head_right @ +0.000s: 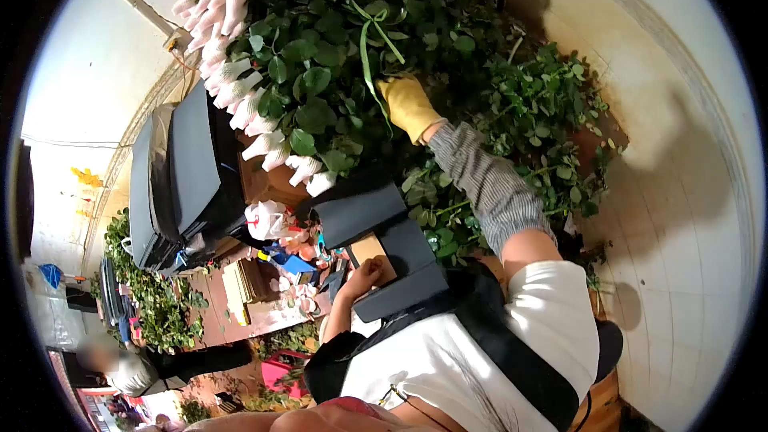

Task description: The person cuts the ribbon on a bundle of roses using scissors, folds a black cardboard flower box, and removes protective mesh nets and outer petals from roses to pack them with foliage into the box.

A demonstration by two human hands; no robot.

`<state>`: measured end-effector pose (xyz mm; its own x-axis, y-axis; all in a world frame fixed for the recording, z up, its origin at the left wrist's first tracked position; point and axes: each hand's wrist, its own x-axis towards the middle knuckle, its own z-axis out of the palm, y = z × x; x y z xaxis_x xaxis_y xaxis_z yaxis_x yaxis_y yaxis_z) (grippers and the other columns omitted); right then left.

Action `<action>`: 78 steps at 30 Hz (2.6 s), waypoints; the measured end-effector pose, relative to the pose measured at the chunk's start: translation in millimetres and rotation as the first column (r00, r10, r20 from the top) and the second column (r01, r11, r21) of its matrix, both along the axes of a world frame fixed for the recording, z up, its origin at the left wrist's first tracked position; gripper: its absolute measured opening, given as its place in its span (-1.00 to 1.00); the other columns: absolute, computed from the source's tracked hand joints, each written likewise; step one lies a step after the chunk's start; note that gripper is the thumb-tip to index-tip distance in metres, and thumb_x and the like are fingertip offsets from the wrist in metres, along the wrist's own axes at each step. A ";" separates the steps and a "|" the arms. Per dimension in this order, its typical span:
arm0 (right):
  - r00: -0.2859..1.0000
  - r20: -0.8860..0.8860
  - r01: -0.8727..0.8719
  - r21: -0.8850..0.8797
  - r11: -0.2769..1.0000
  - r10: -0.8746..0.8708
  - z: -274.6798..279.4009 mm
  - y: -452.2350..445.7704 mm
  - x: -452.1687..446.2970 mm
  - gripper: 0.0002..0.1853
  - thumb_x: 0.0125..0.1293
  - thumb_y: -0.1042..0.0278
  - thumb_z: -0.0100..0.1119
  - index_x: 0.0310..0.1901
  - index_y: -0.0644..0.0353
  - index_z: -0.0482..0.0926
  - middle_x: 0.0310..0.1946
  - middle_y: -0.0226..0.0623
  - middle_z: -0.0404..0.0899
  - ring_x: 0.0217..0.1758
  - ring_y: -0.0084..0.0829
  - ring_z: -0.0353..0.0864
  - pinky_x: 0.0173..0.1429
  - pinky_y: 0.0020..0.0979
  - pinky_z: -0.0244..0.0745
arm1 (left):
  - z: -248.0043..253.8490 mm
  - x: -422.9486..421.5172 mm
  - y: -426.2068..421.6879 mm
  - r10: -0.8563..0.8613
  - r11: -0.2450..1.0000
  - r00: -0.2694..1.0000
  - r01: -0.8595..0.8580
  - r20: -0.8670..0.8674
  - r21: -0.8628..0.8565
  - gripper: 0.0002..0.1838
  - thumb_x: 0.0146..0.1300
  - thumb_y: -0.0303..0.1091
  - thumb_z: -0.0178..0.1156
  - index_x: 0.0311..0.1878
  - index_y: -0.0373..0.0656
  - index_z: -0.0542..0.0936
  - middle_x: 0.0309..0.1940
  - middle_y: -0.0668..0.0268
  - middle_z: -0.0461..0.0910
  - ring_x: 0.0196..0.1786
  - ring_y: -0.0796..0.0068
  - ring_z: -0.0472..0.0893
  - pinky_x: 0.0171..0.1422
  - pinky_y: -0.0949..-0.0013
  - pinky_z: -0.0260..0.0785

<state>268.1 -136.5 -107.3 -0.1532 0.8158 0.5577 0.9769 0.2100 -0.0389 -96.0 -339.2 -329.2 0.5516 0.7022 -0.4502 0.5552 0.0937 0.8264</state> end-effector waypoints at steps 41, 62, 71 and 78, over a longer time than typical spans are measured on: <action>0.694 -0.294 -0.276 0.733 0.621 0.657 301.9 100.0 36.8 -0.29 0.29 0.25 0.32 0.44 0.09 0.27 0.02 0.04 0.63 0.05 -0.01 0.66 0.09 -0.16 0.60 | 23.8 13.2 -11.2 0.082 0.989 0.992 -0.069 -0.097 0.130 -0.72 0.36 -0.34 0.17 0.03 -0.33 0.55 -0.13 0.08 0.67 -0.04 0.31 0.66 0.07 0.34 0.49; 0.934 -0.274 -0.080 0.466 0.881 0.230 279.0 220.1 54.7 -0.73 0.24 0.50 0.16 -0.02 0.19 0.65 -0.17 -0.14 0.67 0.03 -0.16 0.66 0.05 -0.14 0.54 | 10.3 12.6 -13.8 0.087 0.971 0.996 -0.092 0.033 0.220 -0.65 0.29 -0.30 0.19 0.04 -0.36 0.56 -0.16 0.00 0.67 -0.09 0.20 0.67 0.02 0.27 0.50; 0.963 -0.267 0.076 0.188 0.979 -0.024 237.2 133.9 51.5 -0.65 0.37 0.49 0.09 0.17 0.15 0.58 0.20 -0.03 0.54 0.24 -0.08 0.54 0.28 -0.23 0.51 | -3.6 8.4 -10.2 0.042 0.958 0.994 -0.068 0.097 0.279 -0.67 0.35 -0.27 0.23 0.04 -0.32 0.56 -0.15 0.09 0.69 -0.08 0.27 0.68 0.03 0.30 0.51; 0.946 0.295 -0.309 0.697 0.647 0.133 293.8 87.2 22.7 -0.59 0.17 0.46 0.31 0.09 0.21 0.57 0.02 -0.21 0.62 0.11 -0.22 0.57 0.33 -0.29 0.45 | -13.1 11.2 -7.1 0.042 0.963 0.998 -0.053 0.048 0.263 -0.64 0.32 -0.26 0.23 0.05 -0.34 0.55 -0.12 0.06 0.69 -0.04 0.20 0.67 0.06 0.27 0.50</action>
<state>290.8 -49.3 186.5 -0.4515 0.0889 0.8878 0.8633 0.2949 0.4095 -84.8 -346.3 -342.3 0.5293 0.8188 -0.2224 0.5199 -0.1059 0.8476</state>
